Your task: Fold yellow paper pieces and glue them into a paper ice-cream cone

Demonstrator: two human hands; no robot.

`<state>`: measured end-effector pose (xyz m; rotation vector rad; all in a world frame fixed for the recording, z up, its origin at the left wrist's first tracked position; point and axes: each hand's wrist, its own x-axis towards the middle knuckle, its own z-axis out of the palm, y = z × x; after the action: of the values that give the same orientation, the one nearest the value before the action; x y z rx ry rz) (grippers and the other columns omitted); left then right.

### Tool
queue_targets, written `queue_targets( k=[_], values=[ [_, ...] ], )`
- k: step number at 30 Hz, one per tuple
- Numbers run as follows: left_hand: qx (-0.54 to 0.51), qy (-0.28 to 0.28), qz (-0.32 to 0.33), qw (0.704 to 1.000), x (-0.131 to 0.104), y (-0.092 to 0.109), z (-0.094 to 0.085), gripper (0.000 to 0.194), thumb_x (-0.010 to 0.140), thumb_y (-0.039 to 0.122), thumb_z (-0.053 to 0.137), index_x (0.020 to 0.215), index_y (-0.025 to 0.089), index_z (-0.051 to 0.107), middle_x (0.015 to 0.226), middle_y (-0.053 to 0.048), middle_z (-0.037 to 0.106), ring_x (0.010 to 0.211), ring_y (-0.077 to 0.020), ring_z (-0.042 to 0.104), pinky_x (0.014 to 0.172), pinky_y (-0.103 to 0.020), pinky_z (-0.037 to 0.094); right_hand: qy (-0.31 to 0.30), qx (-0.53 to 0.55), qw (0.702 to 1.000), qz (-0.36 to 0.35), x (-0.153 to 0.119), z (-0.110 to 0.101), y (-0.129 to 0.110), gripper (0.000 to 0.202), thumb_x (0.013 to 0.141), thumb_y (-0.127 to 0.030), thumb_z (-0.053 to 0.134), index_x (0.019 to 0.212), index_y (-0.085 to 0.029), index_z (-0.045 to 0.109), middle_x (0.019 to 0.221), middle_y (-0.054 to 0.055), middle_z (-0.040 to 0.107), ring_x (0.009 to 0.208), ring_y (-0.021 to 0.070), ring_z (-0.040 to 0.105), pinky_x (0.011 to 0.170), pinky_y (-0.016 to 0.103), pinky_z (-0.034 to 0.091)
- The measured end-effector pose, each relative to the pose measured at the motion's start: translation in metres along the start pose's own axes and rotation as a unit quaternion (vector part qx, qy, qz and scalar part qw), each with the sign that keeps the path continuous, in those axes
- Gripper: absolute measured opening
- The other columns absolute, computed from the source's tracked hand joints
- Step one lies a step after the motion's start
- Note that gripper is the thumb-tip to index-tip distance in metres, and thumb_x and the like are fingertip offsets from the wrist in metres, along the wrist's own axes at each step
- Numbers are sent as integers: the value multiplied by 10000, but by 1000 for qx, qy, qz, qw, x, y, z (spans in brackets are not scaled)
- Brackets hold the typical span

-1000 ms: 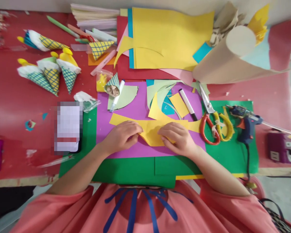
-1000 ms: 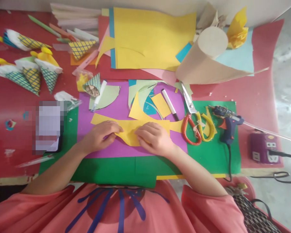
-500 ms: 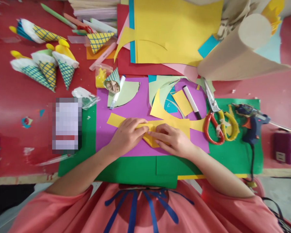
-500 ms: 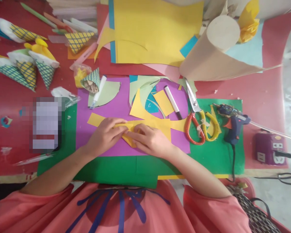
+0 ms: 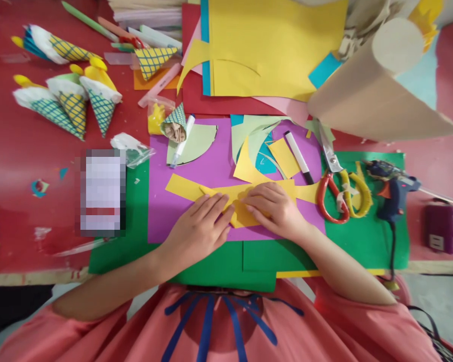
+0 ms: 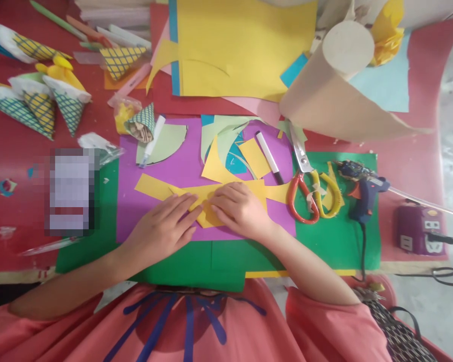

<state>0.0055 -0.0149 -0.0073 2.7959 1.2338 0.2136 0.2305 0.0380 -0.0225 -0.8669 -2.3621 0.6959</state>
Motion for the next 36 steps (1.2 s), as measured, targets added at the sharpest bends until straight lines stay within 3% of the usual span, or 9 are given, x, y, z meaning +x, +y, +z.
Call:
queue_targets(
  k=[8, 14, 20, 36],
  values=[
    [21, -29, -54, 998, 1, 2, -1, 429, 914, 248, 456, 1297, 82, 558, 1365, -195, 550, 1240, -326, 542, 1067, -478, 435, -23, -15, 1000, -3, 2, 2, 5, 225, 921, -206, 492, 1080, -177, 649, 1070, 112, 706, 997, 231, 639, 879, 422, 543],
    [26, -22, -41, 999, 11, -6, 3, 435, 920, 262, 458, 1302, 76, 551, 1312, -193, 578, 1194, -318, 557, 1067, -466, 434, -38, -57, 997, 21, 0, 2, 1, 297, 929, -195, 462, 1180, -175, 620, 1171, 124, 663, 1067, 255, 611, 920, 438, 544],
    [27, 5, -32, 999, 10, -4, 13, 435, 914, 259, 471, 1293, 63, 554, 1256, -193, 605, 1153, -302, 571, 1041, -463, 446, -31, -82, 996, 19, -1, 3, 2, 311, 929, -190, 473, 1199, -140, 619, 1137, 134, 668, 1035, 252, 602, 909, 427, 543],
    [30, -8, -29, 999, 6, -4, 20, 506, 909, 227, 453, 1384, 53, 456, 1383, -197, 520, 1270, -312, 490, 1107, -463, 364, -62, -110, 992, 20, 1, 3, 1, 343, 936, -214, 459, 1229, -122, 612, 1144, 153, 635, 1029, 257, 572, 907, 445, 534]
  ],
)
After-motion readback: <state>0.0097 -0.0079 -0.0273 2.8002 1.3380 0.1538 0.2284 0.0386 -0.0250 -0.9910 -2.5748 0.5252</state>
